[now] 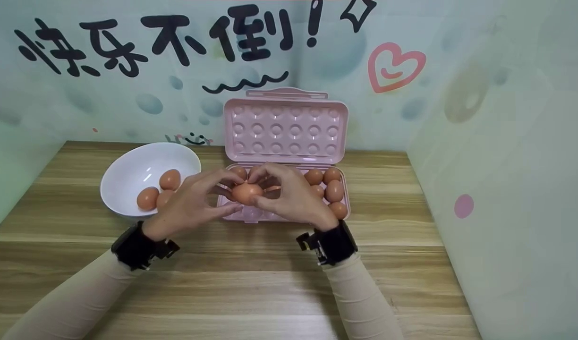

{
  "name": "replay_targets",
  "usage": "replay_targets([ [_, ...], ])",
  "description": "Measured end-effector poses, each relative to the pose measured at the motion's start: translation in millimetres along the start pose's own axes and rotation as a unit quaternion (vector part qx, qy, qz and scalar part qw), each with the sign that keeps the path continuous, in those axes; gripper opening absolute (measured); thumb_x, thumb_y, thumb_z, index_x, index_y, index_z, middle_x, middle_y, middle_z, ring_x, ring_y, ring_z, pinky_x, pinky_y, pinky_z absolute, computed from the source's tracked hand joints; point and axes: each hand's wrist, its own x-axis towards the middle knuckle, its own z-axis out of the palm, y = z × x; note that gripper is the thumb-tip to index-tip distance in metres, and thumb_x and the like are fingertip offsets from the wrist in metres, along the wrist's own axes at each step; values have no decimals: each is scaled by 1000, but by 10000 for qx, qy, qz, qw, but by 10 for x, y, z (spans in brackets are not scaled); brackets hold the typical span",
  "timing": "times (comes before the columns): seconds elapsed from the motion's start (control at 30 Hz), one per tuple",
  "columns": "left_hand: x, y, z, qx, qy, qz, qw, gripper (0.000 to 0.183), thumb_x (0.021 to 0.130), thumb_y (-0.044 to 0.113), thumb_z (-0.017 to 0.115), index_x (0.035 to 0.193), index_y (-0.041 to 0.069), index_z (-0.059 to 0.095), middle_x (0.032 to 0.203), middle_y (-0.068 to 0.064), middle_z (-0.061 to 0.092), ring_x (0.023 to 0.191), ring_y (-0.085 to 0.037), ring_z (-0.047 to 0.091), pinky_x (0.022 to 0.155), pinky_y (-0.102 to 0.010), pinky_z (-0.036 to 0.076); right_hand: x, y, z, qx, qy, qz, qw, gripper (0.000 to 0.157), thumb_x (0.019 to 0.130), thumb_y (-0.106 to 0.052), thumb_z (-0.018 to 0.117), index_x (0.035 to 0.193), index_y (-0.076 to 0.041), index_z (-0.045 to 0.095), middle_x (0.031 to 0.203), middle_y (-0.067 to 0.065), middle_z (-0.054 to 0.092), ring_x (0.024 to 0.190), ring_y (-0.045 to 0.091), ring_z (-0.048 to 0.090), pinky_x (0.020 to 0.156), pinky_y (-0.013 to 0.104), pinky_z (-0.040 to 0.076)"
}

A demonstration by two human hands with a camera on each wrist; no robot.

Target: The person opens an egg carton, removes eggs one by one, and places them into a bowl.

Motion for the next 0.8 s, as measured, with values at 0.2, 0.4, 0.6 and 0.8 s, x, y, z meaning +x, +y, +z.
replay_targets([
  [0.2, 13, 7, 26, -23, 110, 96, 9999, 43, 89, 15, 87, 126, 6, 66, 130, -8, 67, 114, -16, 64, 89, -20, 58, 3, -21, 10, 31, -122, 12, 9999, 31, 92, -6, 80, 120, -9, 69, 122, 3, 69, 114, 23, 70, 101, 39, 58],
  [0.4, 16, 24, 14, 217, 175, 102, 9996, 42, 89, 21, 88, 123, 8, 67, 123, -6, 69, 110, -16, 64, 88, -23, 59, -2, -28, 12, 81, -146, 11, 9999, 29, 93, -7, 80, 120, -9, 69, 122, 3, 70, 115, 22, 70, 104, 41, 56],
  [0.6, 4, 42, -89, 393, 60, -91, 9992, 41, 89, 19, 87, 124, 10, 68, 126, -5, 67, 111, -16, 64, 95, -28, 57, -2, -32, -5, -25, -127, -22, 9999, 28, 95, -8, 79, 121, -7, 70, 119, 4, 71, 114, 23, 72, 101, 39, 58],
  [0.8, -25, 29, -372, 703, -153, -440, 9964, 40, 88, 17, 86, 124, 10, 68, 122, -3, 67, 104, -14, 66, 90, -27, 59, -24, -19, -79, -836, -12, 27, 9965, 27, 97, -15, 79, 122, -8, 71, 121, 3, 72, 111, 23, 73, 94, 35, 61],
])
